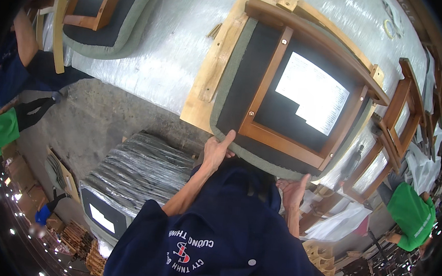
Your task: The person repeatedly picks up chair seats and wooden frames, aligns them on a workbench, and uses a pneumatic drill to fasten the frames to the seats. Completed units are stacked nearby. The person handles multiple chair seats and frames throughout the clip.
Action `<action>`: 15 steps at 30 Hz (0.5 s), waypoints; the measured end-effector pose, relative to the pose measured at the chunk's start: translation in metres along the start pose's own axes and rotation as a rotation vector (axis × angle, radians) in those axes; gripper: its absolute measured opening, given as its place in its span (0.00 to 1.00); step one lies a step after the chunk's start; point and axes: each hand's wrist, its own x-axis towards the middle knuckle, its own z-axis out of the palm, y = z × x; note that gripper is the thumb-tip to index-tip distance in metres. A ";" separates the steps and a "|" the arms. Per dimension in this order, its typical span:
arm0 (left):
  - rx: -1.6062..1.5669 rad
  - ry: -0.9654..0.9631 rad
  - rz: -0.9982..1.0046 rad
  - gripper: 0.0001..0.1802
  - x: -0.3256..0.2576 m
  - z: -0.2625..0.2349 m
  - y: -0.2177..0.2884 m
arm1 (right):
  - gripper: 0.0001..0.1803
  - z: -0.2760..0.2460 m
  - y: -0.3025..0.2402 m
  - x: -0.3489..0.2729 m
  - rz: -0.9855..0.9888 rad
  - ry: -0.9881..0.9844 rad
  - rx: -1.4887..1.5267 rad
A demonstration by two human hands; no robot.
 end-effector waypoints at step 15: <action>0.099 -0.162 0.076 0.31 0.016 -0.026 0.027 | 0.30 0.042 0.018 -0.010 -0.234 -0.026 0.001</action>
